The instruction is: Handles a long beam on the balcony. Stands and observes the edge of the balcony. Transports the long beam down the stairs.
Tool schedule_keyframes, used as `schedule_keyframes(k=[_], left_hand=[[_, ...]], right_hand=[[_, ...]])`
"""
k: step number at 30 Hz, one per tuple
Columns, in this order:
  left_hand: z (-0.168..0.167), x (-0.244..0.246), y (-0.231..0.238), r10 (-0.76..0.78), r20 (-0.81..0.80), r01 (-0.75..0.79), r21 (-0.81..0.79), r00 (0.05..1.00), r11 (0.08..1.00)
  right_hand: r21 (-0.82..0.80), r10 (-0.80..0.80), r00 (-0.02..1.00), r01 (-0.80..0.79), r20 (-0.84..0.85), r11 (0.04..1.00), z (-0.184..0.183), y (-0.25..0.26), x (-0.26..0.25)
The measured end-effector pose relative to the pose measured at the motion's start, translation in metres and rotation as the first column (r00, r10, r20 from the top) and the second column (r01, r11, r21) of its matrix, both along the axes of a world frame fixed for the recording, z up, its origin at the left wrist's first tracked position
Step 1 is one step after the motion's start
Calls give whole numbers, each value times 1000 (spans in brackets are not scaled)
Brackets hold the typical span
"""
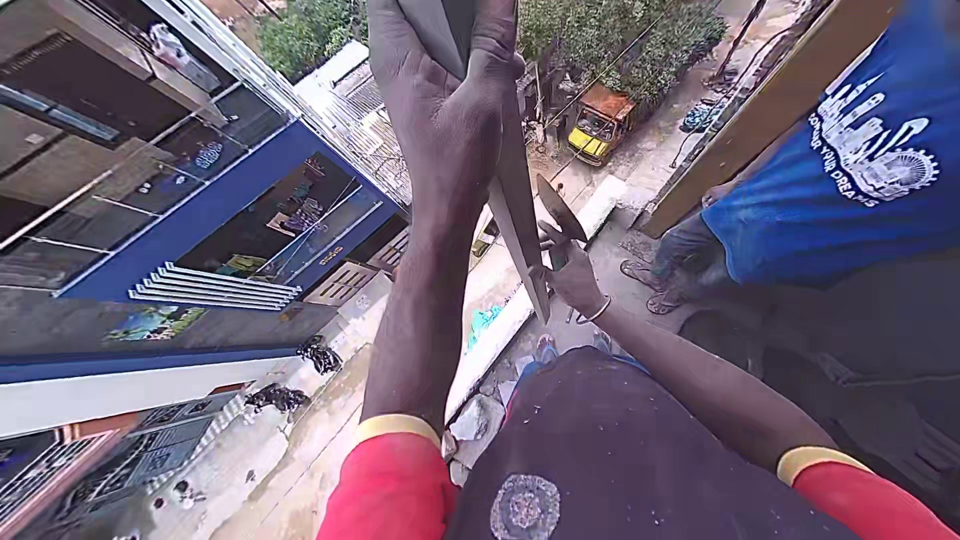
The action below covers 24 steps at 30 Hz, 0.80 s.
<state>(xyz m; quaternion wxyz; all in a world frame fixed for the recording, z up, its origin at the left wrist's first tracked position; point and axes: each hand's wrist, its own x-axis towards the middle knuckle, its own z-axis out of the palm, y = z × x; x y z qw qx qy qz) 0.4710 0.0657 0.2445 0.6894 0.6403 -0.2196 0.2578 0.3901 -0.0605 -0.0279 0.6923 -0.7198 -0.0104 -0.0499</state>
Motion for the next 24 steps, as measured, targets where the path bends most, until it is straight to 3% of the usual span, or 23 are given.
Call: schedule_keyframes(k=[2,4,6,9,11,16,21,24], left_hand=[[-25,-29,49,-30,40,33,-66,999,997],[-50,-57,100,-74,-1,74,-112,997,991],[-74,-86,134,-28,-43,20,-174,999,985],[-113,-123,150,95,0,-92,-256,995,962],[-141,-145,148,110,36,-97,-261,993,960],[-182,-179,133,163,18,-153,-251,987,956],[-182,-197,132,202,-4,-198,-237,979,951],[-171,-211,134,234,-46,-238,-125,971,963]], right_hand=[[-29,97,994,-98,-57,995,-30,-20,-12],[-169,146,967,-183,-210,968,-62,-54,-23],[-346,147,889,-316,-434,883,-96,-92,-45],[-418,141,732,-523,-666,743,-137,-130,-61],[-419,166,667,-622,-726,662,-150,-138,-67],[-320,418,506,-840,-755,439,-146,-108,-48],[-245,578,376,-924,-724,295,-116,-69,-45],[-221,674,309,-951,-671,216,-86,-51,-48]])
